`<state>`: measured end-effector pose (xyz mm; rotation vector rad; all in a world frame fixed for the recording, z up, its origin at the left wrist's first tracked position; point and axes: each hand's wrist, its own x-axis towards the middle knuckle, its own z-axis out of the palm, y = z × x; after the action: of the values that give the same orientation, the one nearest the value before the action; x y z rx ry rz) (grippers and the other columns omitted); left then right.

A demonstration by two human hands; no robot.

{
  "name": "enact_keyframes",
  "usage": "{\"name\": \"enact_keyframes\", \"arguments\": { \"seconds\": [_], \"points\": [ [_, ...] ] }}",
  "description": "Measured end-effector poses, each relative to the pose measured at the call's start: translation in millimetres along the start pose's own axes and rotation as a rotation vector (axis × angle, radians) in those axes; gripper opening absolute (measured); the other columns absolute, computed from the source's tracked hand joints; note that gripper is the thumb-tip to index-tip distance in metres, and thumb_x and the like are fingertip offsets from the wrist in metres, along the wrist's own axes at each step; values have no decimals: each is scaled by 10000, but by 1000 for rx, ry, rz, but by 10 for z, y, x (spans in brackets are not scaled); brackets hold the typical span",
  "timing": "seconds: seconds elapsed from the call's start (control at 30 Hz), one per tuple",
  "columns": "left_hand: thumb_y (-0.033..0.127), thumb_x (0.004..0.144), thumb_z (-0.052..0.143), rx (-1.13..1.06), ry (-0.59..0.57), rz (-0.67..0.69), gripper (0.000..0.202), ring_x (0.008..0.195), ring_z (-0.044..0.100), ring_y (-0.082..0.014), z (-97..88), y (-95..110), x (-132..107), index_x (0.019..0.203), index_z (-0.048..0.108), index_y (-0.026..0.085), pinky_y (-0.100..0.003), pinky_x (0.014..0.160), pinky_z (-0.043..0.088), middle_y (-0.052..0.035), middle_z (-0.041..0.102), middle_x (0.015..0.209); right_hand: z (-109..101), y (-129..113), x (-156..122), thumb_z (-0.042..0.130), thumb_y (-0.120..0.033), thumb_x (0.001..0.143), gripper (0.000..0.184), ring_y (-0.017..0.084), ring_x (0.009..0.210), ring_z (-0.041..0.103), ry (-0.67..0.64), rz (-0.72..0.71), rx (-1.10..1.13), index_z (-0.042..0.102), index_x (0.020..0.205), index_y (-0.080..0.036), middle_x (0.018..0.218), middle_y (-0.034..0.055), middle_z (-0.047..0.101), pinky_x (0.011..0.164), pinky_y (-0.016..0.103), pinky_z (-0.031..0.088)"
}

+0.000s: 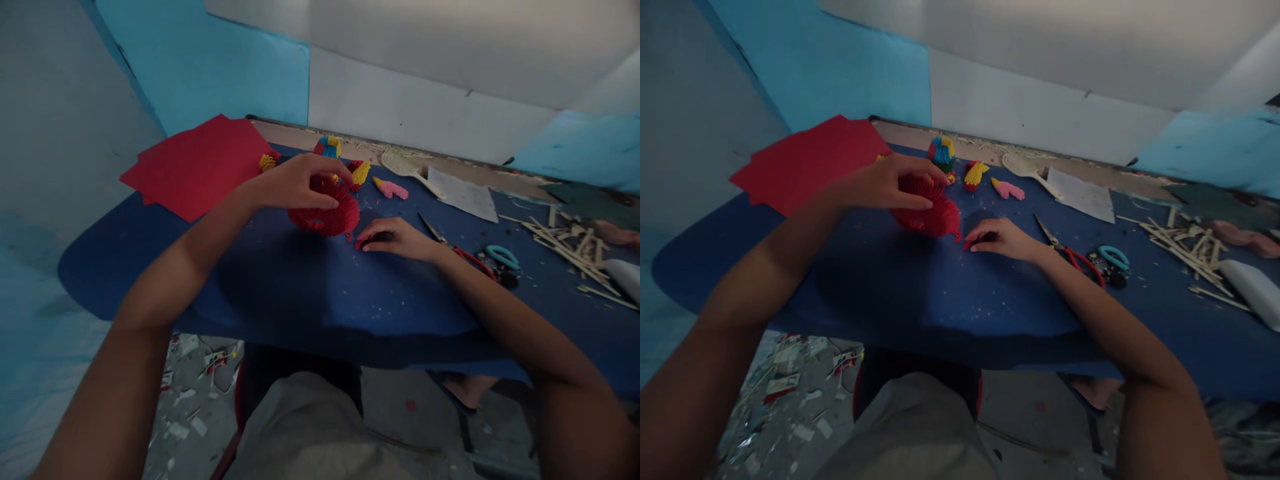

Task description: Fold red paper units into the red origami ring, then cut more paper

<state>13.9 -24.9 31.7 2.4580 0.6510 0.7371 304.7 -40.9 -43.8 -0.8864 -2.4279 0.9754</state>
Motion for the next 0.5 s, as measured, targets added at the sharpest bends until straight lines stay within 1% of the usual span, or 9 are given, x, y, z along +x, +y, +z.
{"name": "enact_keyframes", "arguments": {
  "seconds": [0.1, 0.13, 0.2, 0.27, 0.4, 0.47, 0.5],
  "points": [
    [243, 832, 617, 23, -12, -4, 460, 1163, 596, -207, 21, 30, -20, 1271, 626, 108, -323, 1027, 430, -102, 658, 1300, 43, 14, 32, 686, -398, 872, 198, 155, 770, 684, -23, -108, -89, 773, 926, -229, 879, 52, 749, 720, 277, 517],
    [232, 843, 607, 27, -19, -13, 477, 1195, 587, -206, 26, 41, -25, 1300, 608, 94, -317, 1047, 418, -113, 646, 1324, 51, 14, 41, 659, -387, 894, 202, 153, 763, 681, -25, -134, -121, 767, 928, -220, 880, 57, 746, 719, 278, 516],
    [224, 863, 600, 34, -23, -19, 473, 1221, 579, -200, 32, 54, -33, 1316, 599, 86, -306, 1063, 404, -115, 643, 1336, 62, 8, 52, 612, -380, 925, 217, 154, 756, 679, 16, -155, -156, 750, 932, -214, 888, 60, 744, 714, 288, 519],
    [214, 874, 607, 32, -20, -10, 436, 1206, 585, -185, 29, 56, -37, 1294, 615, 95, -289, 1058, 398, -98, 656, 1318, 69, 0, 60, 591, -392, 933, 216, 161, 742, 681, 92, -130, -116, 731, 928, -227, 868, 47, 746, 689, 301, 527],
    [183, 871, 627, 39, -7, 21, 389, 1151, 599, -162, 26, 41, -35, 1253, 632, 110, -271, 1040, 395, -76, 673, 1280, 49, -31, 119, 640, -457, 890, 198, 161, 674, 686, 273, -7, 123, 715, 927, -278, 761, -2, 737, 593, 303, 540],
    [222, 880, 631, 32, 22, -2, 349, 1065, 622, -150, 48, 33, -26, 1212, 644, 114, -265, 985, 433, -73, 702, 1200, 21, -57, 178, 699, -477, 842, 210, 153, 658, 685, 369, 10, 204, 719, 897, -275, 736, -11, 732, 579, 296, 548],
    [261, 887, 632, 19, 48, -35, 328, 992, 635, -141, 67, 29, -19, 1180, 654, 115, -258, 926, 460, -69, 719, 1130, 6, -73, 212, 726, -475, 819, 219, 148, 664, 688, 412, 6, 231, 721, 880, -265, 741, -8, 734, 583, 290, 552]
  ]
}}
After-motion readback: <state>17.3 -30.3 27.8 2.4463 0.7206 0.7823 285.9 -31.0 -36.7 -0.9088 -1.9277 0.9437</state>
